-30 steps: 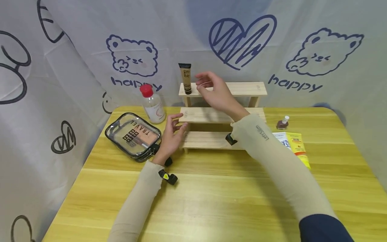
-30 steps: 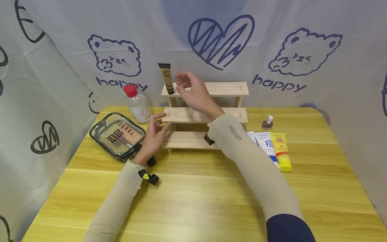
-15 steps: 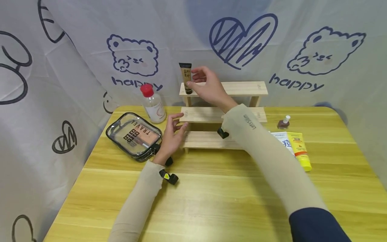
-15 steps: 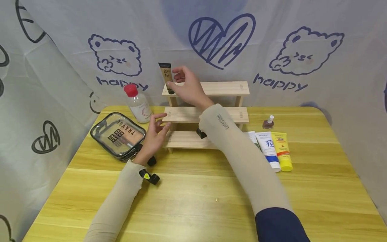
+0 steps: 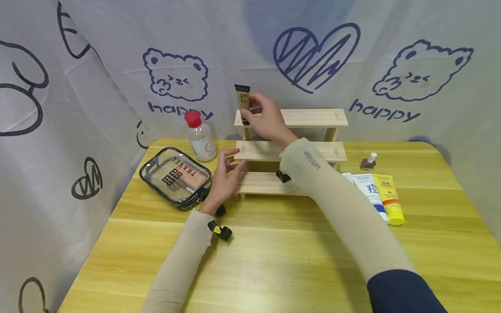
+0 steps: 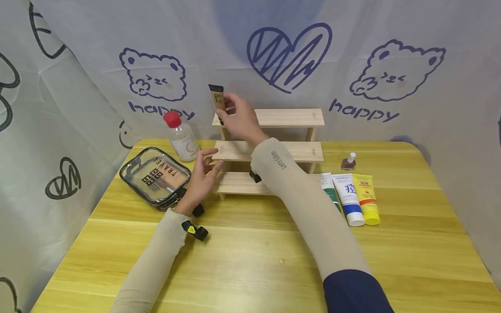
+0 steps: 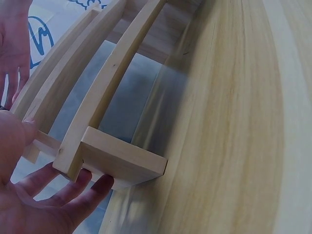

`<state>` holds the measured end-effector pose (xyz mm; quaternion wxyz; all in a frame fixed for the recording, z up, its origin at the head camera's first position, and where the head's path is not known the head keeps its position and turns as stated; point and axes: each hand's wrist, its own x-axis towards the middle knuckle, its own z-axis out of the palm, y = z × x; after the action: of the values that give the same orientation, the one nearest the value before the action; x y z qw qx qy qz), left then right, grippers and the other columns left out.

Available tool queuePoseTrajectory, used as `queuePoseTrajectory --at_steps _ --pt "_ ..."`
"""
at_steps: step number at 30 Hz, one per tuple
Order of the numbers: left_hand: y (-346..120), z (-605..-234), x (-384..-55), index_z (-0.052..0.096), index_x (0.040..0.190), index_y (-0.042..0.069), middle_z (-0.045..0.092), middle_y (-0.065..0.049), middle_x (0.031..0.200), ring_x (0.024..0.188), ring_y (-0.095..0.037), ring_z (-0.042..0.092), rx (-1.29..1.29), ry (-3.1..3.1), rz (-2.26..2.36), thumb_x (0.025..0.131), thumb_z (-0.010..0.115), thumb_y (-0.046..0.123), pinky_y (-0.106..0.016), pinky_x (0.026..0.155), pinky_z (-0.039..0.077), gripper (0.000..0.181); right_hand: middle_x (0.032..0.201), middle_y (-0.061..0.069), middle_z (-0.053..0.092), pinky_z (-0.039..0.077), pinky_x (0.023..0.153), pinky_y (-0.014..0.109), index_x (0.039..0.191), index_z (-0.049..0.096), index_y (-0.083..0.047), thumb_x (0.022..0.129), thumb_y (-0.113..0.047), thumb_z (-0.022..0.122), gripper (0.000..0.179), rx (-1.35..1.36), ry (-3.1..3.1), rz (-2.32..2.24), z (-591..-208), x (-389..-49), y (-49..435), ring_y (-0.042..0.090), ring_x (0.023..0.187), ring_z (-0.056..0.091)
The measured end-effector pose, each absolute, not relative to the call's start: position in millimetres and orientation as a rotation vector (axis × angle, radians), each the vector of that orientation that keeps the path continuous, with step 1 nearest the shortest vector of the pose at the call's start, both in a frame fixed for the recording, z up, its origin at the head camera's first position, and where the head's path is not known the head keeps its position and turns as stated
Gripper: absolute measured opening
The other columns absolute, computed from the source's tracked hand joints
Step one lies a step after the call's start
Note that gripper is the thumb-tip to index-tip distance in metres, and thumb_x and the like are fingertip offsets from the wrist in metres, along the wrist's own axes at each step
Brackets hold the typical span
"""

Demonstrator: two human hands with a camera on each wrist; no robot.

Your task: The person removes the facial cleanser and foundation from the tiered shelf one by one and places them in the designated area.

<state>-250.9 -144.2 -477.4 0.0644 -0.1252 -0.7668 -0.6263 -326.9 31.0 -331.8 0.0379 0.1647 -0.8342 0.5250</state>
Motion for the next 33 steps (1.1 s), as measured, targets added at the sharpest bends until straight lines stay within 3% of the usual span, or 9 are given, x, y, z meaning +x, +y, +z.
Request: queuePoseTrajectory --at_steps 19,33 --pt "-144 -477 -251 0.042 0.151 0.008 0.053 -0.014 0.165 0.142 -0.046 0.060 -0.363 -2.349 -1.884 0.114 0.059 0.010 -0.060 0.116 0.053 0.041 0.143 0.015 0.070 0.055 0.115 0.045 0.152 0.060 -0.008 0.113 -0.020 0.062 0.041 0.496 -2.577 1.555 -321 -314 42 0.032 0.132 0.067" --pt "-142 -475 -249 0.042 0.151 0.010 0.055 -0.014 0.165 0.140 -0.044 0.062 -0.342 -2.376 -1.874 0.114 0.059 0.013 -0.058 0.113 0.055 0.041 0.141 0.013 0.071 0.054 0.116 0.048 0.151 0.061 -0.010 0.112 -0.022 0.064 0.040 0.563 -2.552 1.528 -310 -286 73 0.031 0.134 0.067"
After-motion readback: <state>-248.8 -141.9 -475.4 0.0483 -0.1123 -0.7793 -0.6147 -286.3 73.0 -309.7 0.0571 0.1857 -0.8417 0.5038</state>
